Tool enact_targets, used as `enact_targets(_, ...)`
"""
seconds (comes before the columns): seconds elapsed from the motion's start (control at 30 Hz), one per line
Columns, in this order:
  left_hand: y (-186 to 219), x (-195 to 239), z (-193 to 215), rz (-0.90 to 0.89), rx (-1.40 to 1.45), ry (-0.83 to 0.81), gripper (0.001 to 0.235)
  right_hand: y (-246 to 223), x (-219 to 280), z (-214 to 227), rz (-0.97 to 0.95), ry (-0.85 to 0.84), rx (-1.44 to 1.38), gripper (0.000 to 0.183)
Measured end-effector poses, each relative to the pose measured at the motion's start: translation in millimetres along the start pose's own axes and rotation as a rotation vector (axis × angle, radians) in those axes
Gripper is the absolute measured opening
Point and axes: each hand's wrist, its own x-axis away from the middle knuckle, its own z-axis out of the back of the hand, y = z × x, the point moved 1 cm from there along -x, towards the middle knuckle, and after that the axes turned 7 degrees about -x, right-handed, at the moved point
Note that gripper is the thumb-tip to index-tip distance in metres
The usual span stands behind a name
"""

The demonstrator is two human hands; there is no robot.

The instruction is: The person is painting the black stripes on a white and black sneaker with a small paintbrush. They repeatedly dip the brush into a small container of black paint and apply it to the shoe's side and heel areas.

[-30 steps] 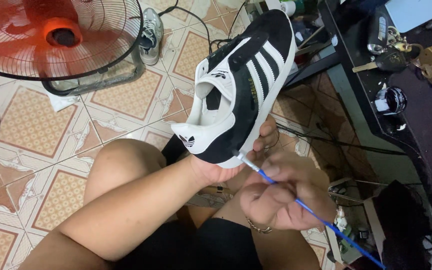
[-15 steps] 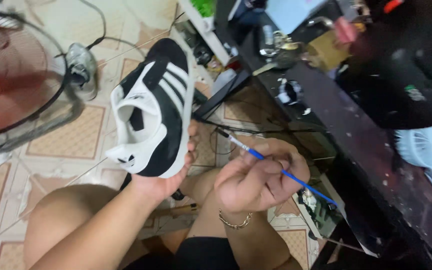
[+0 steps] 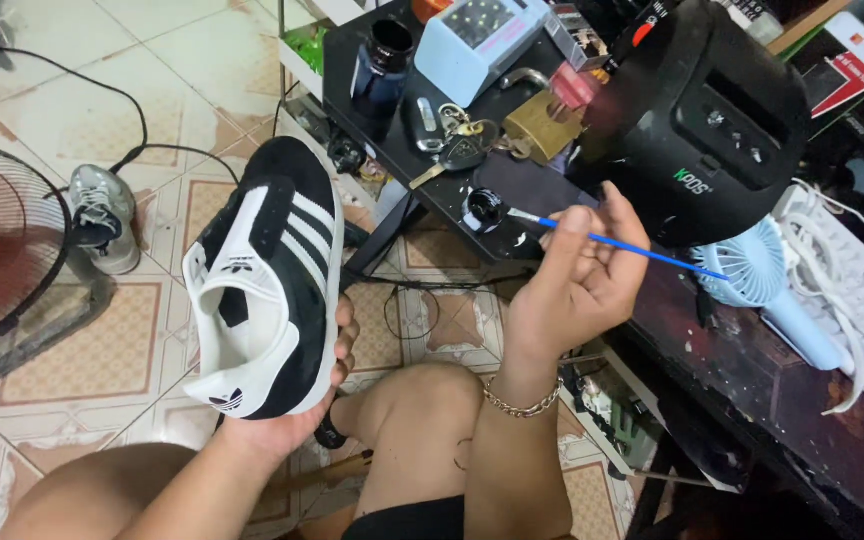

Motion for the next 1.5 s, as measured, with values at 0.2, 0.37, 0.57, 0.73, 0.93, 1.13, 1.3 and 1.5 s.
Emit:
enact_targets(0.2,3.6,-4.7,4.1,0.01,0.048,0.033,0.05,-18.4,-27.8,-21.5,0.001,-0.057,-0.102,0.039)
enact_targets(0.37,4.3,-4.9,18.1,-0.019,-0.002,0.042,0.048,-18.5,-78.9,-57.0,-0.076,-0.248,-0.373,0.026)
enact_targets(0.57,10.0,-5.1,16.3,-0.07,-0.161,0.078,0.044,-15.2,-112.6,-108.1,-0.143,-0.704,-0.438,0.024)
enact_targets(0.73,10.2,-6.2,8.7,-0.057,-0.071,0.058,0.044,-8.1,-115.2,-127.0,-0.023,-0.904,-0.213,0.02)
enact_targets(0.93,7.8,-7.1,14.3,-0.029,-0.078,0.062,0.045,-13.7,-113.3,-144.4,0.006,-1.031,-0.012,0.019)
enact_targets(1.13,6.1,-7.3,15.8,-0.045,-0.048,-0.003,0.045,6.1,-114.3,-146.2,0.018,-1.095,0.021,0.019)
enact_targets(1.3,5.4,-6.9,17.0,-0.026,-0.03,-0.003,0.048,12.7,-119.4,-142.8,-0.042,-0.983,-0.095,0.02)
enact_targets(1.5,5.9,-7.3,15.4,0.009,-0.026,0.071,0.047,11.5,-131.4,-133.1,-0.17,-0.688,-0.301,0.018)
